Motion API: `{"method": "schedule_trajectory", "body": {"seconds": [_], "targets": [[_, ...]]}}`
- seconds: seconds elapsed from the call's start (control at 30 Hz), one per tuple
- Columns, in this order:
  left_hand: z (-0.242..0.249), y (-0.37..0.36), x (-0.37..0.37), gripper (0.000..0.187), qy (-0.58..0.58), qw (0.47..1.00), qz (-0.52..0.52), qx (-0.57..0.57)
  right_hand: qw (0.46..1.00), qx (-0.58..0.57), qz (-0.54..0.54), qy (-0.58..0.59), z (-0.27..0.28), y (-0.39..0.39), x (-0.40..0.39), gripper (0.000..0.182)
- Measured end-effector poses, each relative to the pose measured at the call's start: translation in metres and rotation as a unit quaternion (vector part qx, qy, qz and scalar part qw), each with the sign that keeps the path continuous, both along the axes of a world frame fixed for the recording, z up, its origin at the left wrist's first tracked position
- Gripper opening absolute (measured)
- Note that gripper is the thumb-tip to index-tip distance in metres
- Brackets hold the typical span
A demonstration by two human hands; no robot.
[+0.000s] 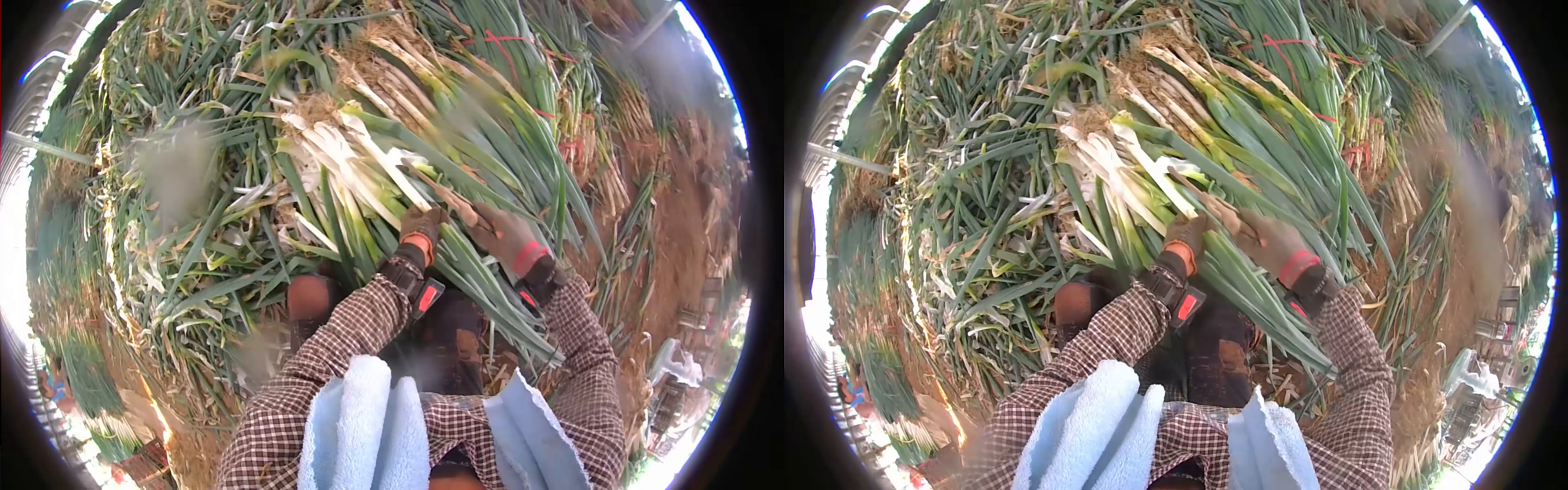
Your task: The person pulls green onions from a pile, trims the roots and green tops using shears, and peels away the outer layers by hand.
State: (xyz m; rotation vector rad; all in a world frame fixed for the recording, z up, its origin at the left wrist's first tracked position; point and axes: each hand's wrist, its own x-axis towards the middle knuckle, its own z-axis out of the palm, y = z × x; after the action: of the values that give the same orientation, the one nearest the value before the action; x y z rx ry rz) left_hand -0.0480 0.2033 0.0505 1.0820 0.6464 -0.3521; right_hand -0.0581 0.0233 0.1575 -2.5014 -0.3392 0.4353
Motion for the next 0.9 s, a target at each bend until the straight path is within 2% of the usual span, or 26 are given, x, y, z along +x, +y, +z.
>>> {"method": "schedule_trajectory", "body": {"seconds": [0.07, 0.13, 0.17, 0.3, 0.37, 0.47, 0.5, 0.57, 0.67, 0.77, 0.9], "targets": [[-0.012, 0.003, -0.002, 0.015, -0.016, 0.999, -0.032, 0.016, 0.999, -0.033, 0.009, -0.001, -0.008, 0.023, 0.024, 0.038], [0.015, 0.01, -0.001, 0.015, 0.014, 0.995, -0.08, 0.065, 0.999, -0.031, 0.032, -0.02, -0.014, 0.042, 0.046, 0.036], [0.004, 0.007, -0.002, 0.017, -0.017, 0.998, -0.043, 0.036, 0.998, -0.029, 0.043, -0.028, -0.017, 0.052, 0.056, 0.035], [0.021, 0.015, 0.0, 0.018, 0.005, 0.999, -0.032, 0.011, 0.997, -0.041, 0.044, -0.048, -0.026, 0.087, 0.097, 0.034], [0.019, 0.015, -0.003, 0.018, -0.011, 0.999, -0.019, -0.026, 0.998, -0.035, 0.039, -0.044, -0.015, 0.087, 0.096, 0.035], [0.031, 0.023, -0.002, 0.017, 0.052, 0.997, -0.057, -0.02, 0.993, -0.032, 0.073, -0.087, -0.009, 0.07, 0.077, 0.033], [0.024, 0.02, -0.002, 0.018, 0.032, 0.997, -0.021, -0.061, 0.99, -0.033, 0.089, -0.108, -0.008, 0.06, 0.066, 0.032], [0.002, 0.012, -0.004, 0.019, -0.011, 0.989, 0.053, -0.139, 0.997, -0.007, 0.055, -0.046, -0.003, 0.043, 0.038, 0.03], [0.009, 0.014, -0.006, 0.022, -0.032, 0.983, 0.079, -0.163, 0.999, -0.02, 0.037, 0.005, 0.005, 0.042, 0.028, 0.034], [0.002, 0.02, -0.006, 0.027, -0.035, 0.979, 0.031, -0.197, 0.999, -0.008, 0.039, 0.007, -0.01, 0.051, 0.041, 0.036], [0.013, 0.022, -0.007, 0.027, -0.004, 0.974, 0.039, -0.224, 0.999, -0.004, 0.038, -0.028, -0.027, 0.091, 0.086, 0.034]]}}
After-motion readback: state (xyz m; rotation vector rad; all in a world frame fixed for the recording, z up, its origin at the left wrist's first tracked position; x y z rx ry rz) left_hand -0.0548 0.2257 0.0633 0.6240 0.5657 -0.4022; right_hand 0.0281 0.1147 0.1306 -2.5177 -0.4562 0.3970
